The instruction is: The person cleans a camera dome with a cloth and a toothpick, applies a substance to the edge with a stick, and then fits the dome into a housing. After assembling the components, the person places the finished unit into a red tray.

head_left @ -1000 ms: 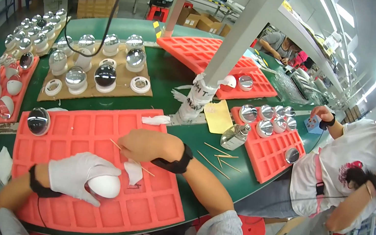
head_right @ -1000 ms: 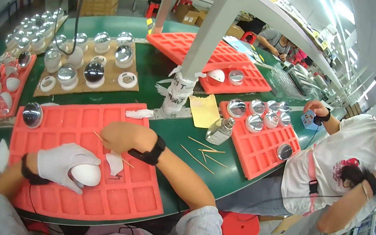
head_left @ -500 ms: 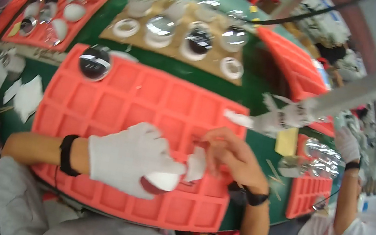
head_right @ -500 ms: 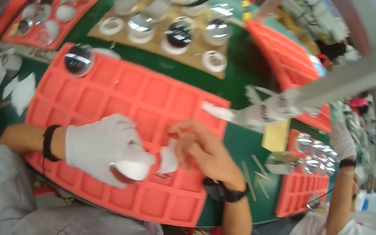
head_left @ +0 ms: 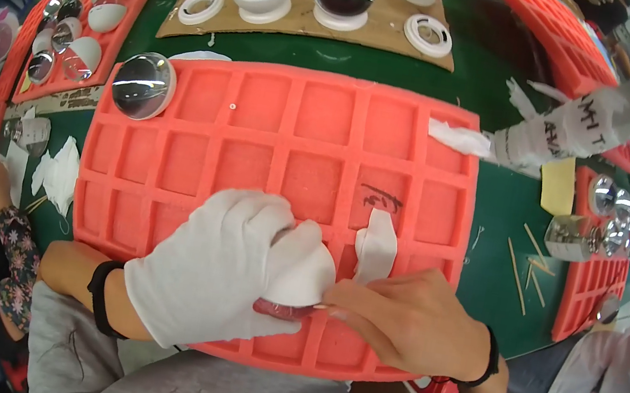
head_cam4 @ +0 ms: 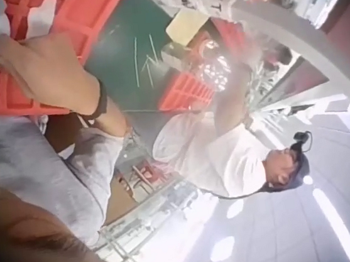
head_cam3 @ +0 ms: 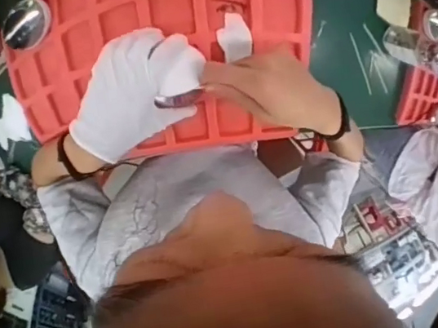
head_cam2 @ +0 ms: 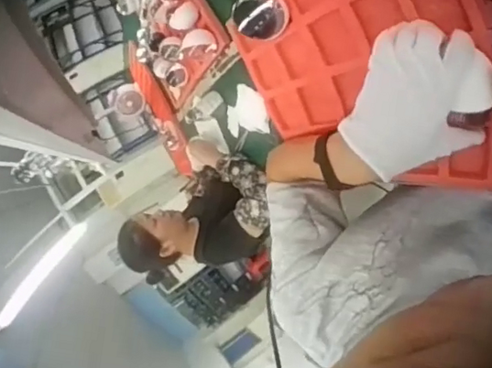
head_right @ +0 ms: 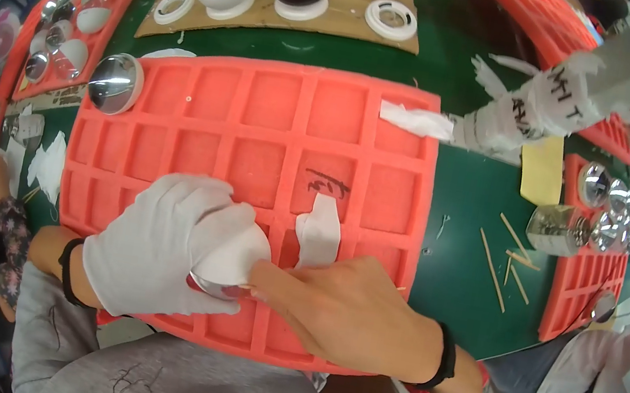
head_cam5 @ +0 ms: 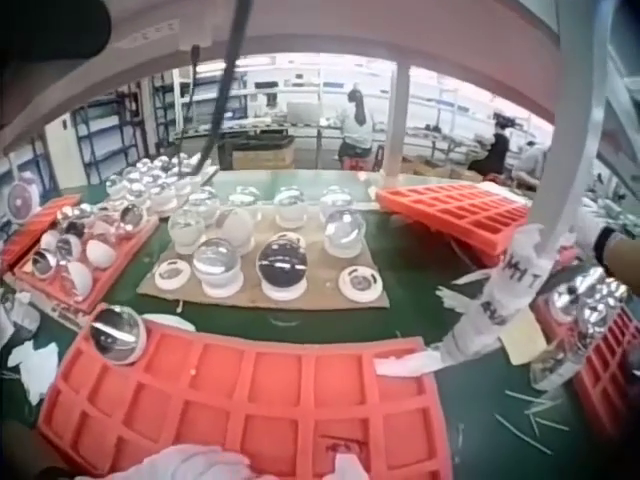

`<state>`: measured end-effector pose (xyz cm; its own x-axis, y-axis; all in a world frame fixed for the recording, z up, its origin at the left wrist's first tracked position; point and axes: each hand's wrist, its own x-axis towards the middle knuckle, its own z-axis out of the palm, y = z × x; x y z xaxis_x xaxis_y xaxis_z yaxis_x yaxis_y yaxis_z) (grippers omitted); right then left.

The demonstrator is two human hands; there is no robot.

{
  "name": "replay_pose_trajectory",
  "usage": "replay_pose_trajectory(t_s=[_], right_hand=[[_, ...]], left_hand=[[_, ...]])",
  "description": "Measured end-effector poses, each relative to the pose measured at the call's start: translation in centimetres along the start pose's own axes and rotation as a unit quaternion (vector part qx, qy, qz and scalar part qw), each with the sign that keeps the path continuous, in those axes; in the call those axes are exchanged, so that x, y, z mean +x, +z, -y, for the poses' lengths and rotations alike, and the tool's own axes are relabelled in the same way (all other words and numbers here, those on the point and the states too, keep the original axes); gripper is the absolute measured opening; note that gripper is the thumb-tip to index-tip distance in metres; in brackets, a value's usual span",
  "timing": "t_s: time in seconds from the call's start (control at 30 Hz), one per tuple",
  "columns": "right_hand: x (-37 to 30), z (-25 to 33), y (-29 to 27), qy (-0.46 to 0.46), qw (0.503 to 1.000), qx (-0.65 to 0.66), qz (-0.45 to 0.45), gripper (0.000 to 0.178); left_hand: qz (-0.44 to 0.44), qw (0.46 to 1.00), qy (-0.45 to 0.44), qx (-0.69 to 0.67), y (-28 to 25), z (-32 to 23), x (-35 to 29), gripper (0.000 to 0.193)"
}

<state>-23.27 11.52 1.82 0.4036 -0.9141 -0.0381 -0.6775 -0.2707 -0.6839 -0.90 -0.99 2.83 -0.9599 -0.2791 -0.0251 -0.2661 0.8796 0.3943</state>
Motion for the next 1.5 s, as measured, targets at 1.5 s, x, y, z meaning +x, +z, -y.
replay_pose_trajectory(t_s=[1.5], right_hand=[[-0.2, 1.2, 1.3, 0.077, 0.988, 0.094, -0.090, 0.012]], left_hand=[[-0.089, 0.945, 0.026, -0.314, 5.3, 1.3, 1.3, 0.057]])
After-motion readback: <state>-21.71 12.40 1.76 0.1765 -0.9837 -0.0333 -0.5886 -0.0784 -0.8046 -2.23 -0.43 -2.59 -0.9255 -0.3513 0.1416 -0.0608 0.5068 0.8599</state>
